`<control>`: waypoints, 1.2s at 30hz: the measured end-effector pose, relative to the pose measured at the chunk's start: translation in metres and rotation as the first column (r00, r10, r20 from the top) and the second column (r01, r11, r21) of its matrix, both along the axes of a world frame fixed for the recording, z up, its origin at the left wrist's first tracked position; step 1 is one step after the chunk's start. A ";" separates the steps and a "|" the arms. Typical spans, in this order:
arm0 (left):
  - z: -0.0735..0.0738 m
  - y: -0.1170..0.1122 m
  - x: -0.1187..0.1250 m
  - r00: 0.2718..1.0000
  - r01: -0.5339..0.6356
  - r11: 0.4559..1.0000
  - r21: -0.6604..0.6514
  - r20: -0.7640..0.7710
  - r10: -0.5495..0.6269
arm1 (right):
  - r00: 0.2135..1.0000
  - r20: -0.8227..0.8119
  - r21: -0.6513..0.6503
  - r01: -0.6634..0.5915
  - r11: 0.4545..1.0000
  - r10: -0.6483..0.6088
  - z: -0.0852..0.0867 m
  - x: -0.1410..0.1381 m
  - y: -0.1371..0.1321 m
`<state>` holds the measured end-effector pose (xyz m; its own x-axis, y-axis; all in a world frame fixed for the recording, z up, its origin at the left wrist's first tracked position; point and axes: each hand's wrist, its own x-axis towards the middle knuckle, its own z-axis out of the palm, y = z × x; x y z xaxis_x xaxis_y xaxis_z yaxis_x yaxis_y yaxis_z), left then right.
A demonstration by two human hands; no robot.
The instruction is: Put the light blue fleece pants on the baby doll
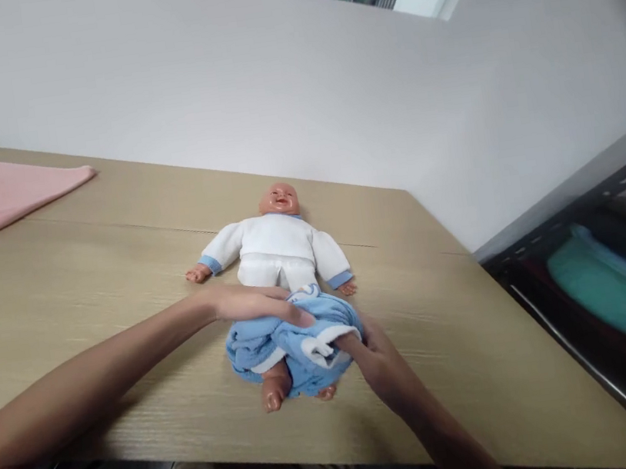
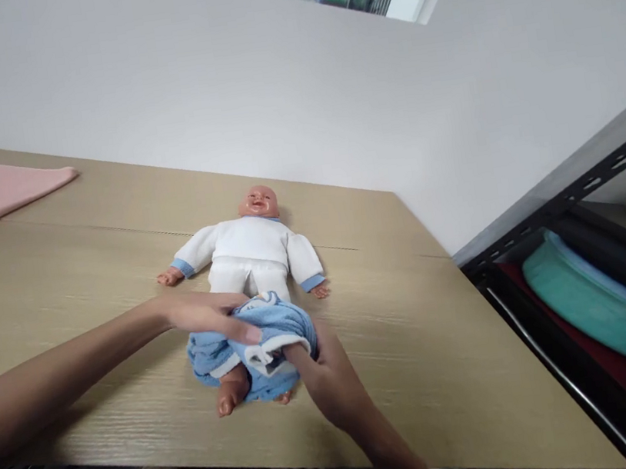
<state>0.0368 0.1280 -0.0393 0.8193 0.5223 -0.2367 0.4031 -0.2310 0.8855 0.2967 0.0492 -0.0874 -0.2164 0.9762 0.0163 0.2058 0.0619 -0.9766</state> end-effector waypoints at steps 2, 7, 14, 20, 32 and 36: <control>0.004 -0.010 0.009 1.000 0.007 0.997 -0.075 0.004 -0.007 | 0.998 0.032 0.057 0.053 0.997 -0.055 -0.001 -0.004 -0.016; 0.002 -0.026 0.024 1.000 -0.005 0.998 -0.069 -0.007 0.004 | 0.984 0.051 0.021 0.170 0.985 -0.171 -0.020 -0.012 -0.057; -0.001 -0.032 0.024 0.988 0.057 0.983 0.173 -0.151 -0.031 | 0.925 0.142 0.078 0.345 0.935 -0.353 -0.043 -0.028 -0.094; -0.016 -0.043 0.035 0.940 0.094 0.887 0.452 -0.334 0.070 | 0.783 0.339 0.337 0.415 0.845 -0.521 -0.071 -0.020 -0.101; -0.028 -0.050 0.043 0.873 0.117 0.842 0.527 -0.459 0.166 | 0.711 0.364 0.349 0.495 0.796 -0.602 -0.082 -0.023 -0.095; -0.030 -0.048 0.040 0.902 0.050 0.857 0.513 -0.391 0.181 | 0.778 0.257 0.184 0.543 0.819 -0.574 -0.080 -0.020 -0.088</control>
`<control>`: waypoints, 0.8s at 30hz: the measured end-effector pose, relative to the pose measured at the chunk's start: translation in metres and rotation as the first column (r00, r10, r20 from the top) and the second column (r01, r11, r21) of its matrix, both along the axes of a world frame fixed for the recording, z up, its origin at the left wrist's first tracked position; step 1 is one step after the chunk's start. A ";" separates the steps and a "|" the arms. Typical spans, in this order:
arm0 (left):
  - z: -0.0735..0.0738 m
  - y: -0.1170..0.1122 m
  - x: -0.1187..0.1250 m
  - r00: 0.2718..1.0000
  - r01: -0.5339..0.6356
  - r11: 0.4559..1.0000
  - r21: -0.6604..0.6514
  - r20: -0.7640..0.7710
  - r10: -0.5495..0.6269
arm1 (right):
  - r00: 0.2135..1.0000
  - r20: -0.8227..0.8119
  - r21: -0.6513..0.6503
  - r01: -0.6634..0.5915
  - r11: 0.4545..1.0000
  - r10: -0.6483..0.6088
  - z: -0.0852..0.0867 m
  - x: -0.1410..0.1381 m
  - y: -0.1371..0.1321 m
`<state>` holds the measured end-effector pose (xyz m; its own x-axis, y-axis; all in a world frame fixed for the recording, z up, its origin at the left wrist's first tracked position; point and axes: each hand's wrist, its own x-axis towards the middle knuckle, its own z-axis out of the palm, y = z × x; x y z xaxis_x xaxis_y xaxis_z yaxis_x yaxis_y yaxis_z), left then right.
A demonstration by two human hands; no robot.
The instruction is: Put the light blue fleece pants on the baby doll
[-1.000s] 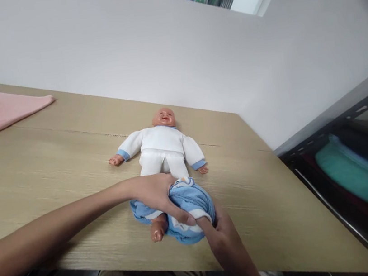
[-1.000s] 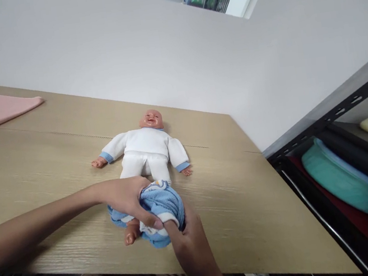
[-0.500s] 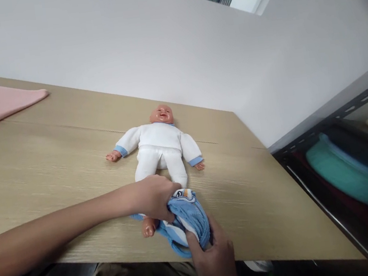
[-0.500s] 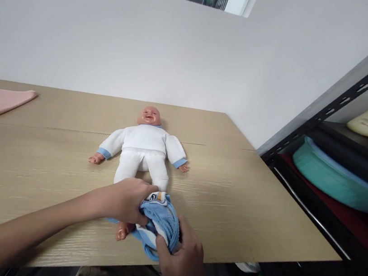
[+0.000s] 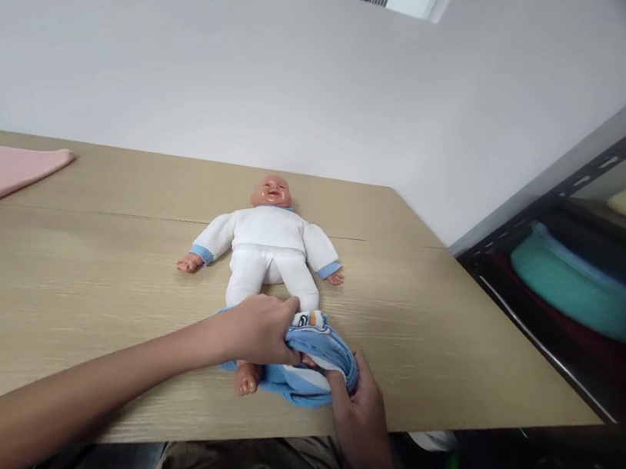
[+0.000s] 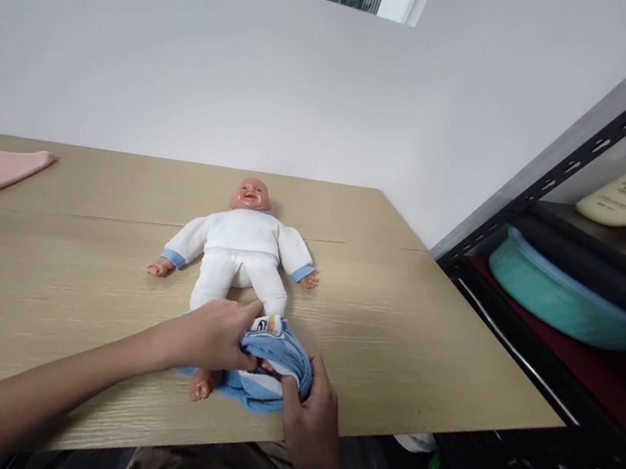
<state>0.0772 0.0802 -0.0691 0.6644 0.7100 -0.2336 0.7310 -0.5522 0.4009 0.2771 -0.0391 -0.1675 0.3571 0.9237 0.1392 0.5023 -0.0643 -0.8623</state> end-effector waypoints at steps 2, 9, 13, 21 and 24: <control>-0.002 0.002 -0.002 0.998 -0.003 1.000 -0.015 0.059 0.004 | 0.997 -0.067 0.000 -0.032 1.000 0.032 -0.001 0.002 0.005; 0.000 0.013 -0.012 0.967 -0.022 0.967 -0.255 0.241 0.085 | 0.930 -0.324 0.029 -0.173 0.984 0.173 0.002 0.000 0.012; 0.004 0.015 -0.015 0.948 -0.031 0.951 -0.307 0.293 0.125 | 0.899 -0.363 0.149 -0.202 0.968 0.243 0.002 -0.001 0.013; 0.009 0.016 -0.016 0.927 0.076 0.985 -0.154 0.374 -0.013 | 0.874 -0.403 0.136 -0.234 0.963 0.270 -0.001 0.007 0.019; 0.014 0.018 -0.017 0.943 0.070 0.987 -0.144 0.332 -0.019 | 0.891 -0.343 0.135 -0.266 0.955 0.297 0.003 0.015 0.027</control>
<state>0.0602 0.0979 -0.0551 0.7525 0.6510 -0.0996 0.5204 -0.4950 0.6958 0.2918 -0.0119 -0.1641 0.1236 0.9836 0.1310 0.1476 0.1124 -0.9826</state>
